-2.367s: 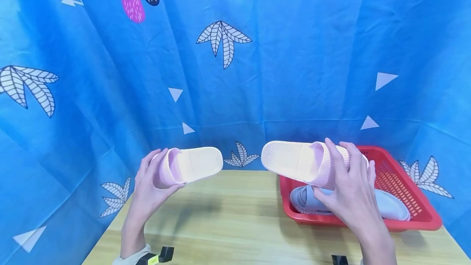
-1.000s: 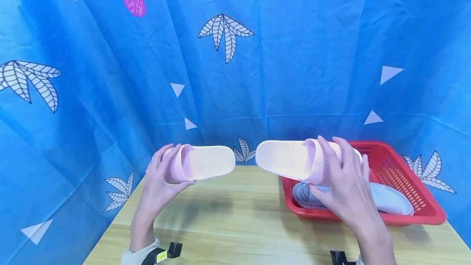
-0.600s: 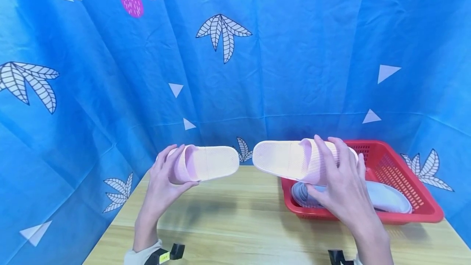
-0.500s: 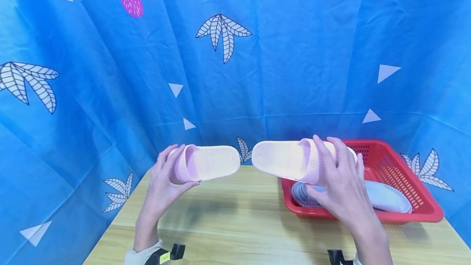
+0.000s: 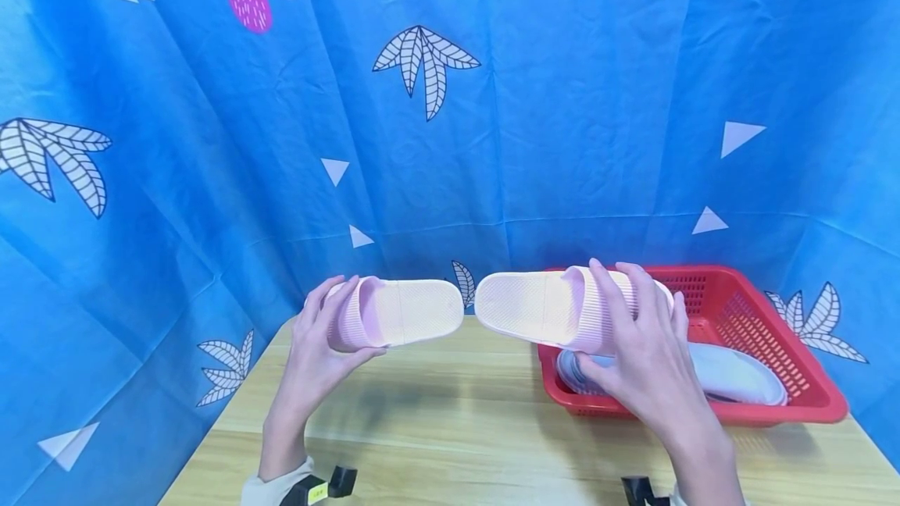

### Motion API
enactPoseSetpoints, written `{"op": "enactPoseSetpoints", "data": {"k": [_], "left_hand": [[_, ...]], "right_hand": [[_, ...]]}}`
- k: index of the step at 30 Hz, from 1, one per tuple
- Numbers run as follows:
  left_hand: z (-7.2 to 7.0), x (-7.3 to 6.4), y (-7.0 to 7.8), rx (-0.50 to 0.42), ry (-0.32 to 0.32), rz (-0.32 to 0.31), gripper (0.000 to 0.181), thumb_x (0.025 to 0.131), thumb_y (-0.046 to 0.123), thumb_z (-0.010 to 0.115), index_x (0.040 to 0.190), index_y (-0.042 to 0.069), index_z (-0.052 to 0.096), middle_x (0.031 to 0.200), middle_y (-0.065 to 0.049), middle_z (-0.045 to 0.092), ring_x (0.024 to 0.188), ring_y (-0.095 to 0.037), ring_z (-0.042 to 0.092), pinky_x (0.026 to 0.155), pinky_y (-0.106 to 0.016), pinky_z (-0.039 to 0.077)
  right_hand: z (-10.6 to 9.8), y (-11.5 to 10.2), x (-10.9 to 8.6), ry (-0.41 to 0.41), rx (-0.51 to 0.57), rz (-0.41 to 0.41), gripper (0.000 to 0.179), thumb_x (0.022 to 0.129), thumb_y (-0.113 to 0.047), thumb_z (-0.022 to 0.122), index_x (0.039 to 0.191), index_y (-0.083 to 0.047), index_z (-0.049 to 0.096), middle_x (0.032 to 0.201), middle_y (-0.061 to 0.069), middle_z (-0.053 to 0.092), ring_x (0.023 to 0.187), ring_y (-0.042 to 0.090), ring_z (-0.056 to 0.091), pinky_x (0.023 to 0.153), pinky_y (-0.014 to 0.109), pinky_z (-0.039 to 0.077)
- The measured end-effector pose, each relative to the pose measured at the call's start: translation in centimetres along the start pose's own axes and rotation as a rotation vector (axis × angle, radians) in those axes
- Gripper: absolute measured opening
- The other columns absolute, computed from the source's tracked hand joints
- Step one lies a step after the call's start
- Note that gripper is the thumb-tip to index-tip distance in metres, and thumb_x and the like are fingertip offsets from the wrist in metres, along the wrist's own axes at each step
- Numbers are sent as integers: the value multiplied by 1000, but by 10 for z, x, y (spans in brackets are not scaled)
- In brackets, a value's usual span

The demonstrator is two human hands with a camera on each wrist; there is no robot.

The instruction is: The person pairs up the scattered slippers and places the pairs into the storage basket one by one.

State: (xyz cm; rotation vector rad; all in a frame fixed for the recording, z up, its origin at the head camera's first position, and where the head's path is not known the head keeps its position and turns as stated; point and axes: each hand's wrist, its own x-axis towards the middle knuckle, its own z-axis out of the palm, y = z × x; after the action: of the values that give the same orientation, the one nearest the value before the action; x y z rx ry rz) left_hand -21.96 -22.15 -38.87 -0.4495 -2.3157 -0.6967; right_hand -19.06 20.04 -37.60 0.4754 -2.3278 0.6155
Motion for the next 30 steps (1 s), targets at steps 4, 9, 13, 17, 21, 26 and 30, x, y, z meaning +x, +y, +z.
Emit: {"op": "enactPoseSetpoints", "data": {"k": [4,9,13,17,21,26,30], "left_hand": [[0,1,1,1,-3,2,105,63,26,101,153,30,47,154,-12,43,142,-34,35,105,-72,31],[1,1,2,4,-9,3,105,63,26,100,153,30,47,154,-12,44,142,-34,35,105,-72,30],[1,1,3,5,-10,3,105,63,25,101,153,29,47,154,-12,43,142,-35,35,106,-72,30],[2,1,2,4,-9,7,106,62,26,101,153,29,48,154,-12,43,142,-35,35,106,-73,29],[2,1,3,5,-10,9,105,62,26,101,152,28,48,154,-13,44,142,-35,35,106,-73,29],[3,1,4,3,-12,9,105,62,26,101,152,28,48,153,-13,44,141,-35,36,107,-73,28],[4,1,4,1,-14,9,106,62,25,101,153,29,48,153,-12,44,142,-35,35,107,-72,27]], "right_hand": [[0,-2,0,-18,2,18,142,43,-10,104,163,-23,29,150,24,37,134,46,34,111,78,15],[1,-4,0,-32,3,21,142,44,-11,104,163,-24,29,150,23,37,134,46,33,110,78,15],[2,-5,1,-37,-7,19,142,43,-11,104,163,-23,28,150,23,36,135,45,33,109,79,16],[2,-5,1,-44,-9,28,142,43,-11,104,163,-24,28,151,22,35,136,45,32,109,80,14],[3,-6,1,-46,-1,22,141,44,-12,104,163,-24,28,151,23,36,136,45,32,110,80,13],[5,-7,1,-42,-2,9,141,44,-14,104,163,-23,28,150,24,37,136,45,33,109,80,13],[6,-8,2,-44,-2,7,140,44,-14,104,163,-23,29,150,23,37,136,45,33,109,80,12]]}}
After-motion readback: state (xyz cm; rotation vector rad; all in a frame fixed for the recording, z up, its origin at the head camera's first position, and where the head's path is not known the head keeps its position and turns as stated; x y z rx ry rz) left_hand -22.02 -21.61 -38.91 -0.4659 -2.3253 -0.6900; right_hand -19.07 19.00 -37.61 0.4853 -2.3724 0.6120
